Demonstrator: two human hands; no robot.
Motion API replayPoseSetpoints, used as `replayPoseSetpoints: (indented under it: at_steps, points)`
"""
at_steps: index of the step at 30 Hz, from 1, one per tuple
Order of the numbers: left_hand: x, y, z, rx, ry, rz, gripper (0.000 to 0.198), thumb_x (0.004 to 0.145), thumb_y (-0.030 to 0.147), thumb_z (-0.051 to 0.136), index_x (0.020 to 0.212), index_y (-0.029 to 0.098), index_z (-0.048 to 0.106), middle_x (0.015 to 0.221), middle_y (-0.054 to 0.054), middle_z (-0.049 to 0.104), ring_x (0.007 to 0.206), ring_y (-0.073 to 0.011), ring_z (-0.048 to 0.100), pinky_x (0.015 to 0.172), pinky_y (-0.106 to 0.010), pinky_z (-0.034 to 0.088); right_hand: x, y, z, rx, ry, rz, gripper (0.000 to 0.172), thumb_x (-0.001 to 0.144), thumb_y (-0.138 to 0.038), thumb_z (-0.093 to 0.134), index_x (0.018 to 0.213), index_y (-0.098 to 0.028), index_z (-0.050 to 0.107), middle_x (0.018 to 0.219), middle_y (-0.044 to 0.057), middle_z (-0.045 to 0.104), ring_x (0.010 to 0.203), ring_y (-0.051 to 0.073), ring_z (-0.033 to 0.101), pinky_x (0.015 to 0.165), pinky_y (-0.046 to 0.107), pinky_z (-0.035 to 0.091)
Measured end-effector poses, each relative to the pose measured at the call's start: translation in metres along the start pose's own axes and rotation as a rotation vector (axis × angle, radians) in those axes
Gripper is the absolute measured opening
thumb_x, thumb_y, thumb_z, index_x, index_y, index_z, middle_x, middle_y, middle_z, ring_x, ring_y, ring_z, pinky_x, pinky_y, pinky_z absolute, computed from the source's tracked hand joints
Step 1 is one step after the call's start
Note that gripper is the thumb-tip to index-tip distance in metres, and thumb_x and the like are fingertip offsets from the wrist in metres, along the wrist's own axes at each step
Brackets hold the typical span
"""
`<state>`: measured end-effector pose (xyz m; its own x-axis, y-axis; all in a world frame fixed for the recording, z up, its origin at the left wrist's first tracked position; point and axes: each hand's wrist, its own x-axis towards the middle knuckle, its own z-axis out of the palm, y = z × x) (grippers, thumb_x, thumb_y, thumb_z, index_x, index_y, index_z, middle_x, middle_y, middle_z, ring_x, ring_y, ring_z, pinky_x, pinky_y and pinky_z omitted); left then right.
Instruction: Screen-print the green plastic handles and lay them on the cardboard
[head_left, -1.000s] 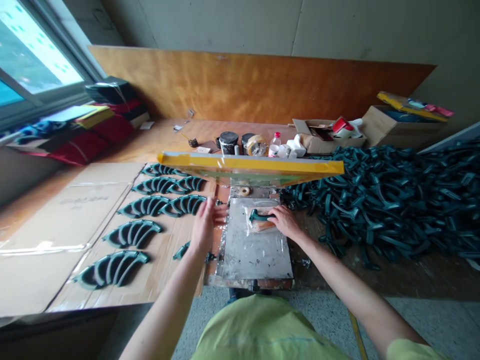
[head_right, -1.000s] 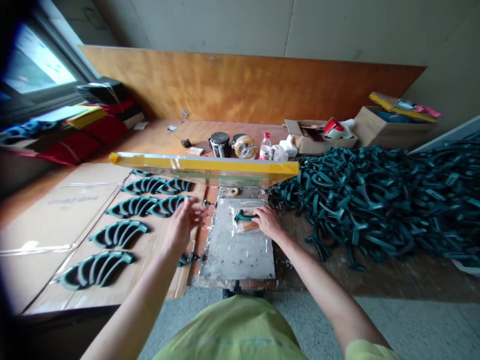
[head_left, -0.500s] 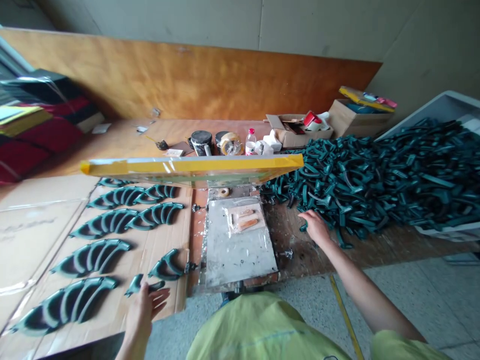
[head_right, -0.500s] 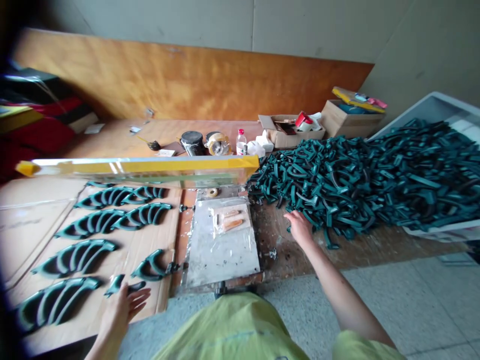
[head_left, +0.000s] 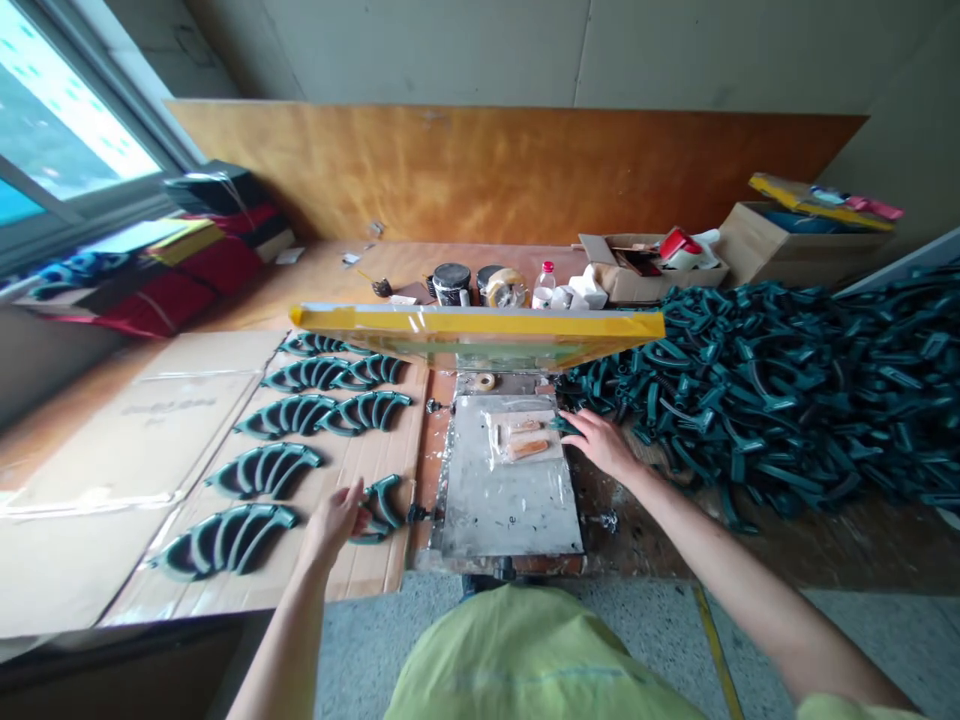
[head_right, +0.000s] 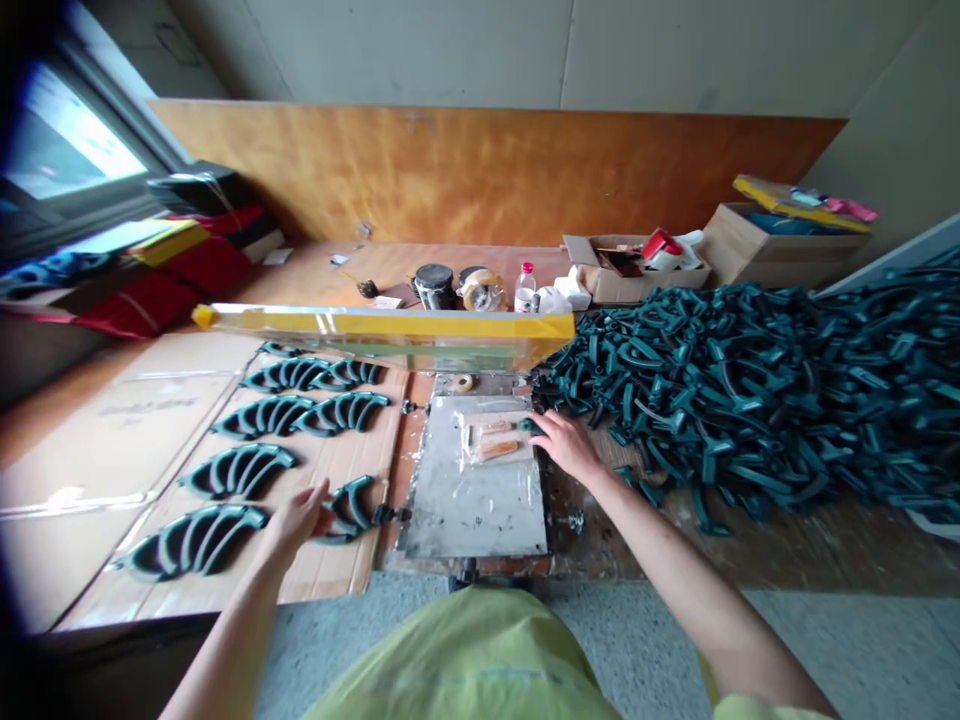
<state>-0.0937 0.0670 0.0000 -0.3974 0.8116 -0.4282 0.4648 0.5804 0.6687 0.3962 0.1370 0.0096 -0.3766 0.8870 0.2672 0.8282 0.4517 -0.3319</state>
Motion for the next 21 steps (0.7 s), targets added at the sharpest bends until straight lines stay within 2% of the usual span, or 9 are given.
replayPoseSetpoints:
  at_steps: [2, 4, 7, 10, 13, 16, 19, 21]
  points:
    - [-0.004, 0.054, -0.002, -0.157, 0.03, 0.127, 0.053, 0.075, 0.068, 0.053, 0.08, 0.017, 0.063, 0.058, -0.004, 0.067, 0.049, -0.018, 0.063, 0.051, -0.028, 0.052, 0.024, -0.036, 0.02, 0.024, 0.028, -0.075, 0.045, 0.091, -0.026, 0.06, 0.135, -0.023, 0.056, 0.105, 0.007, 0.065, 0.093, 0.021, 0.063, 0.085, 0.034, 0.052]
    - [-0.01, 0.108, -0.001, -0.316, 0.071, 0.249, 0.05, 0.075, 0.065, 0.057, 0.081, 0.016, 0.063, 0.057, -0.003, 0.066, 0.048, -0.0154, 0.061, 0.049, -0.025, 0.05, 0.039, -0.059, 0.037, 0.017, 0.021, -0.143, 0.042, 0.091, -0.025, 0.061, 0.132, -0.024, 0.059, 0.1, 0.006, 0.065, 0.092, 0.021, 0.061, 0.084, 0.034, 0.051]
    - [-0.025, 0.171, -0.003, -0.53, 0.1, 0.378, 0.043, 0.077, 0.059, 0.061, 0.09, 0.018, 0.062, 0.058, 0.001, 0.064, 0.047, -0.0122, 0.059, 0.047, -0.021, 0.048, 0.044, -0.069, 0.053, 0.0, -0.014, -0.235, 0.033, 0.092, -0.023, 0.058, 0.124, -0.023, 0.066, 0.092, 0.006, 0.064, 0.091, 0.022, 0.057, 0.084, 0.035, 0.049]
    - [-0.04, 0.209, -0.006, -0.684, 0.086, 0.519, 0.039, 0.081, 0.057, 0.059, 0.095, 0.02, 0.059, 0.06, 0.003, 0.063, 0.046, -0.0101, 0.057, 0.047, -0.019, 0.047, 0.041, -0.064, 0.057, 0.053, -0.036, -0.272, 0.031, 0.094, -0.018, 0.053, 0.12, -0.023, 0.068, 0.092, 0.007, 0.063, 0.091, 0.02, 0.053, 0.085, 0.034, 0.047]
    - [-0.048, 0.231, -0.006, -0.813, 0.066, 0.651, 0.041, 0.085, 0.06, 0.052, 0.083, 0.019, 0.054, 0.058, 0.003, 0.062, 0.044, -0.0091, 0.054, 0.045, -0.018, 0.046, 0.04, -0.064, 0.059, 0.108, -0.045, -0.234, 0.032, 0.094, -0.015, 0.051, 0.119, -0.024, 0.068, 0.093, 0.007, 0.063, 0.092, 0.02, 0.052, 0.084, 0.034, 0.047]
    - [-0.05, 0.239, -0.003, -0.84, 0.058, 0.67, 0.046, 0.088, 0.061, 0.046, 0.074, 0.018, 0.053, 0.055, 0.001, 0.06, 0.042, -0.009, 0.052, 0.044, -0.019, 0.044, 0.04, -0.073, 0.063, 0.118, -0.04, -0.179, 0.032, 0.094, -0.014, 0.05, 0.118, -0.021, 0.069, 0.096, 0.008, 0.065, 0.096, 0.021, 0.052, 0.086, 0.035, 0.048]
    - [-0.055, 0.23, -0.003, -0.787, 0.057, 0.623, 0.048, 0.088, 0.061, 0.046, 0.074, 0.017, 0.056, 0.055, 0.0, 0.06, 0.045, -0.0103, 0.053, 0.045, -0.02, 0.044, 0.035, -0.077, 0.06, 0.11, -0.056, -0.183, 0.037, 0.092, -0.009, 0.047, 0.122, -0.021, 0.066, 0.106, 0.009, 0.065, 0.103, 0.022, 0.053, 0.092, 0.039, 0.047]
    - [-0.064, 0.214, -0.006, -0.734, 0.062, 0.602, 0.049, 0.088, 0.062, 0.046, 0.079, 0.016, 0.062, 0.064, -0.003, 0.065, 0.055, -0.0133, 0.059, 0.052, -0.022, 0.047, 0.033, -0.068, 0.049, 0.075, -0.055, -0.152, 0.039, 0.091, -0.01, 0.05, 0.123, -0.026, 0.065, 0.113, 0.007, 0.065, 0.109, 0.022, 0.054, 0.097, 0.041, 0.046]
